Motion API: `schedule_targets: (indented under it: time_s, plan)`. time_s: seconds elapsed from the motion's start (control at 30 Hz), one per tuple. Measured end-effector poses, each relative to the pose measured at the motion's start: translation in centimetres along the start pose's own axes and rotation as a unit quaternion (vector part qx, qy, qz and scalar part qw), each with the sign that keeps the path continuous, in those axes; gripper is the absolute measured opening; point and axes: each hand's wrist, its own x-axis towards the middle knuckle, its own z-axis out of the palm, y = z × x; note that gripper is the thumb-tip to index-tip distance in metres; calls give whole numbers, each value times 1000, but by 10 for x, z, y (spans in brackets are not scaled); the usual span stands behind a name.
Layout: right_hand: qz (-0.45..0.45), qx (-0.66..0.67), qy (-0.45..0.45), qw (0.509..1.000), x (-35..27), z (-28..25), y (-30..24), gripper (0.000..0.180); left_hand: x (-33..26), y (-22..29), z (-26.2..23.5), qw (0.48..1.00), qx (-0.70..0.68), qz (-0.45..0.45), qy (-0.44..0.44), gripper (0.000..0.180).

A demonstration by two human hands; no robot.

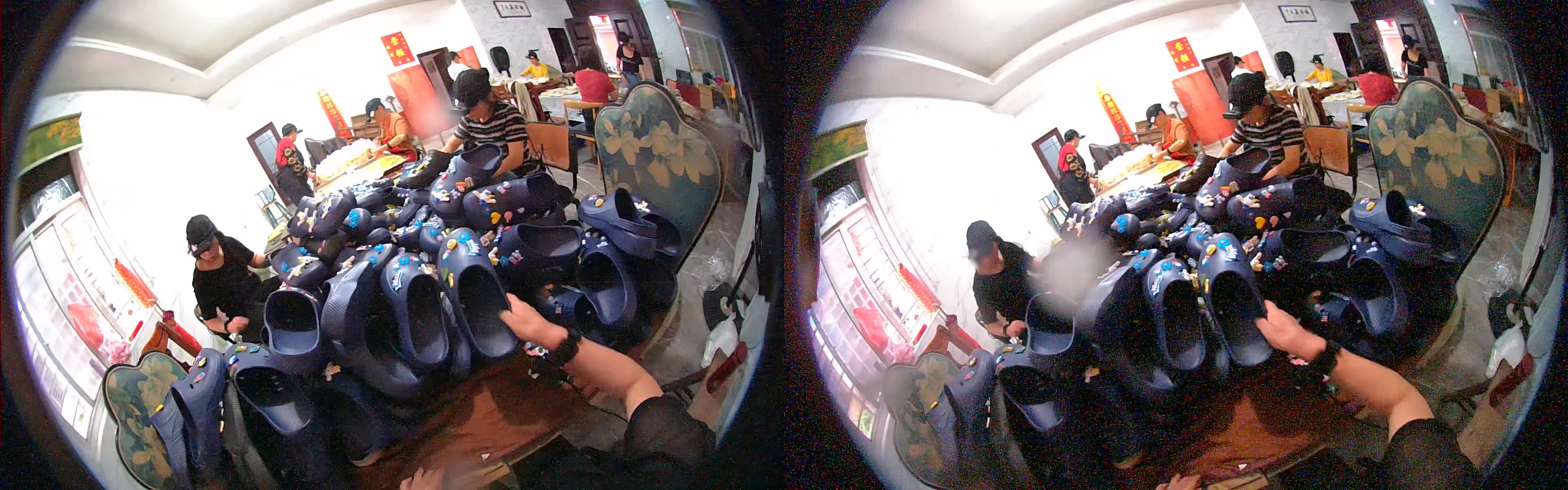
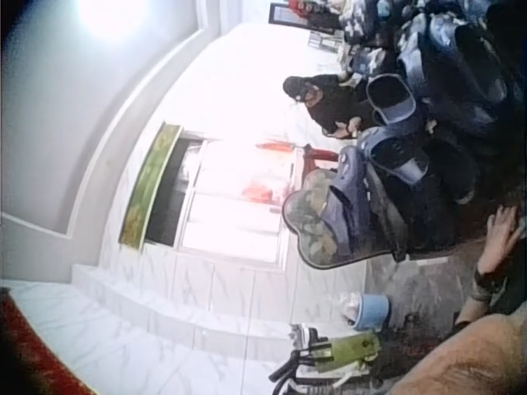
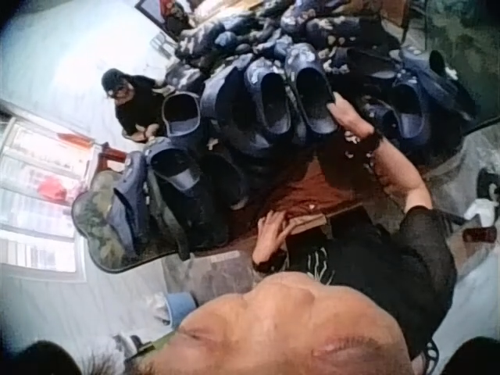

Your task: Applying decorative charms to the holes of rubber clogs.

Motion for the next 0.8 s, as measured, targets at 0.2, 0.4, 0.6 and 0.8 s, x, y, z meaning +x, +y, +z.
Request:
schedule_targets:
  time_s: [0.2,0.4,0.6,0.8]
  plan:
    - [21,92,26,995,-94,14,6,42,56,32,16,982,-161,24,99,50]
    - [-96,50,-53,993,-227,49,-36,77,84,49,26,912,-394,-16,113,83]
    - [-110,41,-54,992,-225,15,-28,76,33,9,20,886,-450,-97,62,56]
    - [-108,22,-138,984,-180,8,4,78,41,-20,10,922,-366,-111,-61,53]
